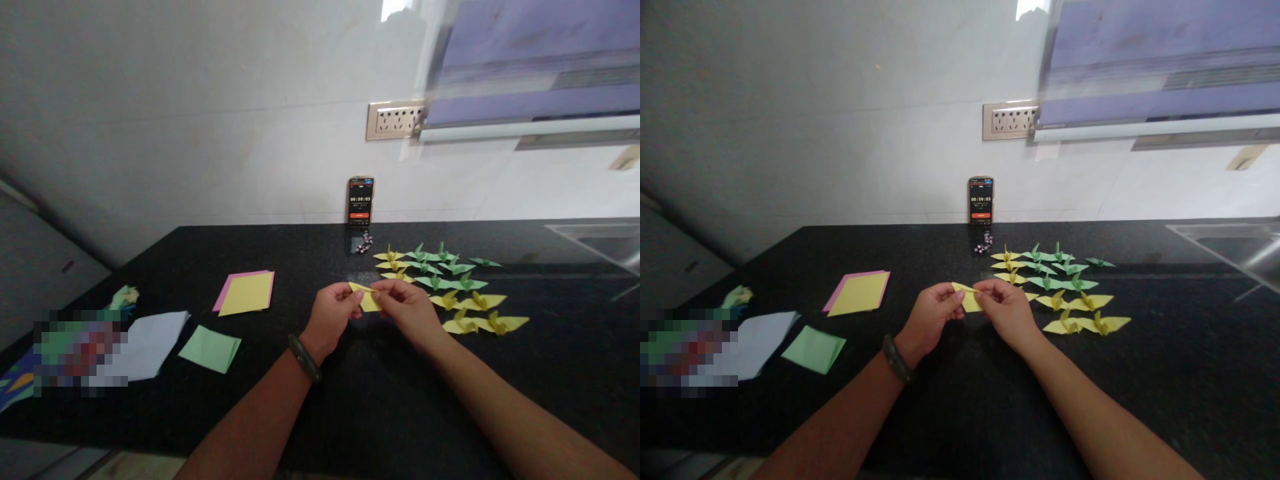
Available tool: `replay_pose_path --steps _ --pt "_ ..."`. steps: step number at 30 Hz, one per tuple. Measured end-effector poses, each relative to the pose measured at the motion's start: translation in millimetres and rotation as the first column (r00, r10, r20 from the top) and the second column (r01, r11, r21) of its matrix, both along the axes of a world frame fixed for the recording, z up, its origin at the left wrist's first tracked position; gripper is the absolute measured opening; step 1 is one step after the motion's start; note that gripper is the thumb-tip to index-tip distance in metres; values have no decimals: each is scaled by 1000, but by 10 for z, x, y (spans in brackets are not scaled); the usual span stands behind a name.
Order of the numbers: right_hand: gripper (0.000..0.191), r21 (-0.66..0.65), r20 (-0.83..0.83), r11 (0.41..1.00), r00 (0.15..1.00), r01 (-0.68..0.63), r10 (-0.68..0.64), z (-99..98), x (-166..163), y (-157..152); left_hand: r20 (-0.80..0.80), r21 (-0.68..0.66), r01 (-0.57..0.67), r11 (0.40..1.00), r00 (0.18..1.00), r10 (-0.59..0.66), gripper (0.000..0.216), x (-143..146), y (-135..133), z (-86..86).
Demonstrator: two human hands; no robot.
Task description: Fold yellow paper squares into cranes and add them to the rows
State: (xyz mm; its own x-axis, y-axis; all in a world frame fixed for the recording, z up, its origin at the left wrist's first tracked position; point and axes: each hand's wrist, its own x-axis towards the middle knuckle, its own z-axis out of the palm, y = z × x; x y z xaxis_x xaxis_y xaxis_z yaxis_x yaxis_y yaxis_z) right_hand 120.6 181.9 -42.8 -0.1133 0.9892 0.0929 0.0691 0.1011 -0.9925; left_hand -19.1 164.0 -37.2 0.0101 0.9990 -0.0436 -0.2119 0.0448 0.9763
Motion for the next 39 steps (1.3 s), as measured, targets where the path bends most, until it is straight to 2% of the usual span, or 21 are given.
replay_pose_path --steps 4,10,15,19,22,26,29,32,34,36,39 --pt "23 -11 1 998 998 59 -59 -9 -8 -15 36 -47 66 997 997 -65 24 1 -12 4" --pt "24 62 98 998 995 21 -27 0 -15 -43 4 -47 -8 999 1000 8 22 -5 -1 2" --pt "26 69 187 998 982 12 -25 4 -12 -48 33 -76 16 997 999 -13 26 11 -2 4" --pt "27 128 252 991 965 43 -74 -2 -11 -45 41 -17 15 1000 999 -14 26 12 -6 11" --pt "27 107 240 992 967 59 -84 -2 -3 -34 64 -30 32 999 998 -30 33 12 -11 21" --pt "25 43 198 997 978 59 -67 7 7 -21 69 -60 49 997 997 -45 25 9 -12 24" --pt "26 55 213 997 975 45 -56 -1 7 -18 76 -64 63 996 995 -58 22 3 -4 12" --pt "26 148 276 987 956 57 -97 -33 5 -19 133 -81 68 994 989 -57 21 6 0 -6" --pt "20 290 306 953 935 89 -180 -63 11 -16 198 -109 85 990 978 -62 18 20 -5 -19" --pt "21 466 333 880 904 91 -270 -88 29 -3 265 -129 111 985 961 -74 14 42 -15 -33" --pt "28 667 406 745 840 -1 -361 -113 77 41 335 -151 124 981 940 -68 11 77 -31 -45"
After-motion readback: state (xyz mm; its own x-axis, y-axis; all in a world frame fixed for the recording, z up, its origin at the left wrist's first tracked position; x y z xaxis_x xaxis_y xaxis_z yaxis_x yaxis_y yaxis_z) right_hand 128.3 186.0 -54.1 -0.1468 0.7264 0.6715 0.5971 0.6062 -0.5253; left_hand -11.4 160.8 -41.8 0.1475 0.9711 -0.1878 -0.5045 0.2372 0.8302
